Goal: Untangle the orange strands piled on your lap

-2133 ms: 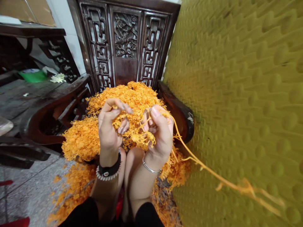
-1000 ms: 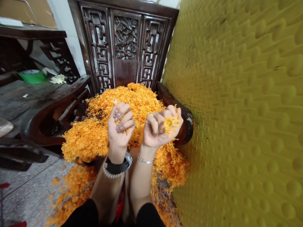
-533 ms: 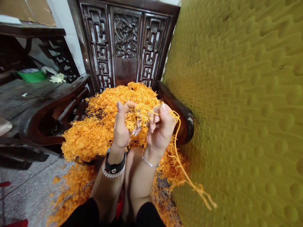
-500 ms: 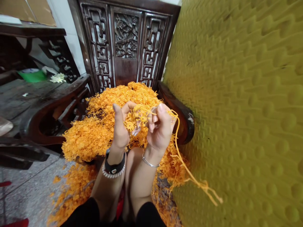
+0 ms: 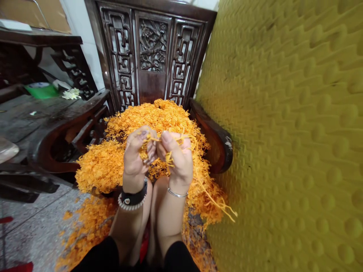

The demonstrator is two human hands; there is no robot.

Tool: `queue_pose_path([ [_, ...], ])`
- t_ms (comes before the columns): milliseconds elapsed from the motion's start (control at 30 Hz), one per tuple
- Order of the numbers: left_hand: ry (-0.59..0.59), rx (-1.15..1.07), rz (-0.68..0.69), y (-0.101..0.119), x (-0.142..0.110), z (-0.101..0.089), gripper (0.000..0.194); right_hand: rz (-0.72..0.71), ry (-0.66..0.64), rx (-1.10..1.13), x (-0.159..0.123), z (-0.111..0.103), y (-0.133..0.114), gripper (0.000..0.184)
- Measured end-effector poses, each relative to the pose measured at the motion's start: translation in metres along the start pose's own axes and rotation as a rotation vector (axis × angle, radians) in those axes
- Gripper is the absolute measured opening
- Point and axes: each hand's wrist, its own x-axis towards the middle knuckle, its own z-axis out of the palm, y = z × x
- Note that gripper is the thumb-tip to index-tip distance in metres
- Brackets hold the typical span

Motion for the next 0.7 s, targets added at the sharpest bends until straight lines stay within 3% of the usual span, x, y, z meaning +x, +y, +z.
queue_pose_path([
  [100,0.043,-0.187,0.028,-0.001,0.001,-0.004,0.043,-0.105,-0.300,0.528,0.005,-0.006,0.001,0.038],
  [167,0.130,-0.273,0.103,0.001,0.003,-0.010,0.045,-0.209,-0.375,0.688,0.008,-0.010,-0.005,0.040],
  [200,0.155,-0.311,0.129,0.004,0.004,-0.013,0.045,-0.263,-0.329,0.642,0.010,-0.010,-0.009,0.043],
  [267,0.124,-0.356,0.125,0.008,0.006,-0.017,0.038,-0.330,-0.091,0.356,0.011,-0.009,-0.016,0.045],
  [367,-0.002,-0.287,0.050,0.013,0.005,-0.014,0.020,-0.308,0.316,-0.123,0.012,-0.002,-0.019,0.043],
  [433,-0.017,-0.232,0.056,0.011,0.003,-0.008,0.012,-0.296,0.449,-0.284,0.011,0.003,-0.016,0.038],
  [500,0.002,-0.197,0.085,0.006,0.002,-0.003,0.012,-0.311,0.480,-0.365,0.010,0.008,-0.012,0.033],
  [700,-0.026,0.040,0.097,-0.011,0.002,0.001,0.038,-0.202,0.330,-0.395,0.006,0.020,-0.011,0.030],
])
